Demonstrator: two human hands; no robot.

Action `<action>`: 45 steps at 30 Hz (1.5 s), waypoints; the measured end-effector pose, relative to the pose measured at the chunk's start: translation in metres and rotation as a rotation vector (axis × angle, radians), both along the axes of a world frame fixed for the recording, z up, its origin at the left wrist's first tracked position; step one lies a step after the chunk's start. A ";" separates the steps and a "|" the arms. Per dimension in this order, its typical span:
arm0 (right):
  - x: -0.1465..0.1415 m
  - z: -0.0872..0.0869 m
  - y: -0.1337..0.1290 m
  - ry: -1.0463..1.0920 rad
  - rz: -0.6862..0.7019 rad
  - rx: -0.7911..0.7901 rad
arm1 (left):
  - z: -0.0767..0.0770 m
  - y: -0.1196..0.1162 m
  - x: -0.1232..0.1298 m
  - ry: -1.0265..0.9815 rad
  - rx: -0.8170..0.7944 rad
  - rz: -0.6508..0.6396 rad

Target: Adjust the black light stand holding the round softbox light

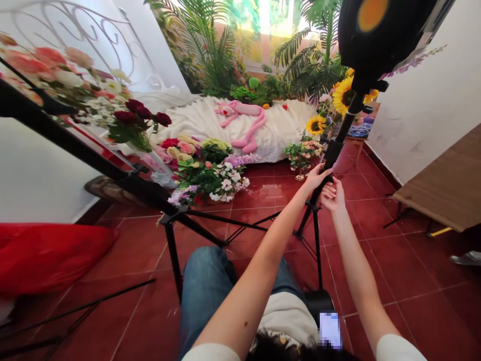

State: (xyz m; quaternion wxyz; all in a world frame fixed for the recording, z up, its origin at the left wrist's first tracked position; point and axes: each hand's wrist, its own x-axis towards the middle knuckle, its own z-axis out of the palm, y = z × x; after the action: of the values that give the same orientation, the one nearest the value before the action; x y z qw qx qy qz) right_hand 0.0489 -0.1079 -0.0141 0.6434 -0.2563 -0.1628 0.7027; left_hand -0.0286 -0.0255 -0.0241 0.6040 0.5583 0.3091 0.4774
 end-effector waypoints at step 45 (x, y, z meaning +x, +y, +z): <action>0.002 0.062 0.103 -1.257 -0.649 0.251 | -0.013 0.000 0.009 -0.051 0.095 0.037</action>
State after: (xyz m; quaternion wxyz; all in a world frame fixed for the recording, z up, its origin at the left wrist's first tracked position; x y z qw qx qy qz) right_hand 0.0511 -0.0050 0.0482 0.6291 -0.5719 -0.4977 0.1715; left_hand -0.0192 -0.0252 -0.0370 0.5755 0.5683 0.2808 0.5167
